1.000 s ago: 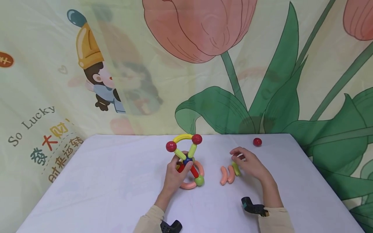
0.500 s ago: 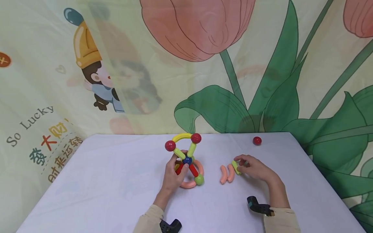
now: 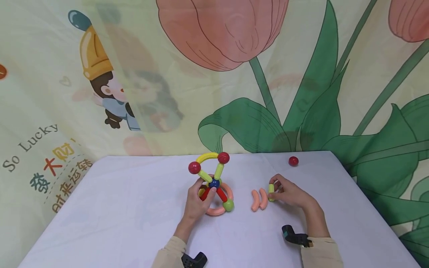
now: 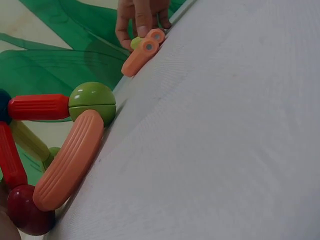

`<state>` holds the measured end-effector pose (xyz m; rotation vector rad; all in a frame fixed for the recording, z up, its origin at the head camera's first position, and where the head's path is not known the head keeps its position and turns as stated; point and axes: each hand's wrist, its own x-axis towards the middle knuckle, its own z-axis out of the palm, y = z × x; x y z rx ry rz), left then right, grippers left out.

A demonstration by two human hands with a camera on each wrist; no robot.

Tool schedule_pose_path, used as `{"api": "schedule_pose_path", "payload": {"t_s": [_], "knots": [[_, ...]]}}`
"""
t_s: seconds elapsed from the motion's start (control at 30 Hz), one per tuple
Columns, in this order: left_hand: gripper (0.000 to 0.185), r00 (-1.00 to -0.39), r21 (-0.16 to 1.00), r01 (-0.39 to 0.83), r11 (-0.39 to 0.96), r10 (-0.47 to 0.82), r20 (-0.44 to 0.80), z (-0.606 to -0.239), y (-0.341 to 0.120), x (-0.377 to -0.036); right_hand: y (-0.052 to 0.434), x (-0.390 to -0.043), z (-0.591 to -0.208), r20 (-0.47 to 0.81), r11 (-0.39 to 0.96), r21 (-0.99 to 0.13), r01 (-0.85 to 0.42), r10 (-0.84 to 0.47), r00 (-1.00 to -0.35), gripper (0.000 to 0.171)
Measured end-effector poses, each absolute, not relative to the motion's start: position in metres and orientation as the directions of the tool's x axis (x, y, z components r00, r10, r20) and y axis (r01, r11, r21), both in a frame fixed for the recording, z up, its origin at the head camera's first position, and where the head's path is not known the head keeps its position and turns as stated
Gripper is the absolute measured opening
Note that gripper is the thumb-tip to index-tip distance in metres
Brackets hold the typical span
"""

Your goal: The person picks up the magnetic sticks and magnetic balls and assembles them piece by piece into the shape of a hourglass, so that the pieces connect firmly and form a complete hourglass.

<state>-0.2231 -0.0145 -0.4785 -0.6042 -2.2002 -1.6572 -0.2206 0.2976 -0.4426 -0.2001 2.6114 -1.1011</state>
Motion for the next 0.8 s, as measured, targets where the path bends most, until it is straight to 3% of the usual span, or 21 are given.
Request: {"api": "schedule_pose_path", "payload": {"t_s": [0.33, 0.8], "knots": [[0.035, -0.856, 0.817, 0.517, 0.254, 0.155, 0.493, -0.4804, -0.0162, -0.2254, 0.2975, -0.2231, -0.4480, -0.214, 0.693, -0.721, 0.004, -0.217, -0.952, 0.055], [0.038, -0.895, 0.851, 0.445, 0.279, 0.115, 0.431, -0.4708, -0.0104, -0.2198, 0.2961, -0.2198, -0.4422, -0.186, 0.658, -0.753, 0.001, -0.211, -0.960, 0.046]]}}
